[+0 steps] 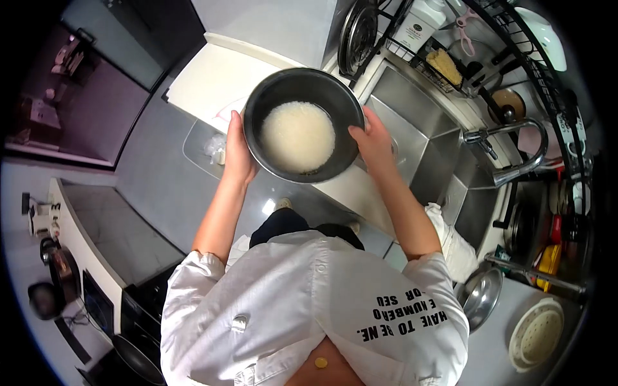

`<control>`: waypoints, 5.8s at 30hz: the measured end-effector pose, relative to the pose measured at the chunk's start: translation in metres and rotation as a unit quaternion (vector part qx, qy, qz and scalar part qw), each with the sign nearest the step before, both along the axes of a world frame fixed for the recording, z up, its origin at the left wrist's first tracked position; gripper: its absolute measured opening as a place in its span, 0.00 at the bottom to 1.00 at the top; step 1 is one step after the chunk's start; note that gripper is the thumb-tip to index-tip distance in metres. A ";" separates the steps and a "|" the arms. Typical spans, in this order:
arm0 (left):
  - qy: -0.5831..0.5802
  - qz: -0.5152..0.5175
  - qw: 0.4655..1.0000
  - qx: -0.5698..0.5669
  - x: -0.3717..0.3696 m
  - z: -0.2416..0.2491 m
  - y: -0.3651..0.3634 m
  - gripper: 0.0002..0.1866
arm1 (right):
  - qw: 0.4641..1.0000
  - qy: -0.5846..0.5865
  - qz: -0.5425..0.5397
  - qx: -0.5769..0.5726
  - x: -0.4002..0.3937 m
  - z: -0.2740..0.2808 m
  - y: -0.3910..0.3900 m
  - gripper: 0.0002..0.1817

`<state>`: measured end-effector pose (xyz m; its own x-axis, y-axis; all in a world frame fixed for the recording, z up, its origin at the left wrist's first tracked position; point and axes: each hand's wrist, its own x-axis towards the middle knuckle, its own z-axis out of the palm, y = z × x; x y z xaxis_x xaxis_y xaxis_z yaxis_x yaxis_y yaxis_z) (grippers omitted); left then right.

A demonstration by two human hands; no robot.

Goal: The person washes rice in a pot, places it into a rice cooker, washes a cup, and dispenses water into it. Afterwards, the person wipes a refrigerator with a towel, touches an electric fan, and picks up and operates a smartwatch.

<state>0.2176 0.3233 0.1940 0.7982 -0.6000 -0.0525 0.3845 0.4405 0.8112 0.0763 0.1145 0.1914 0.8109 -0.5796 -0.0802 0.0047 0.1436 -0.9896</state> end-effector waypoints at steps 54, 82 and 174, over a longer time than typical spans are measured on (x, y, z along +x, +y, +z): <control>-0.107 0.094 0.980 0.138 0.102 -0.056 -0.005 0.19 | 0.933 0.160 -0.109 -0.302 0.055 -0.035 0.003 0.22; 0.219 -0.113 0.951 0.187 0.031 -0.030 0.008 0.27 | 0.964 0.149 0.105 0.196 0.023 -0.028 0.014 0.50; 0.244 -0.226 0.912 0.239 -0.276 0.007 -0.232 0.18 | 0.960 0.170 -0.218 -0.048 -0.378 -0.077 -0.284 0.15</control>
<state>-0.0587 0.0914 0.2014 0.2857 -0.6781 -0.6772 0.8064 -0.2117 0.5522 -0.3022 -0.1697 0.1148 0.4260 -0.8760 -0.2262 -0.2817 0.1092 -0.9533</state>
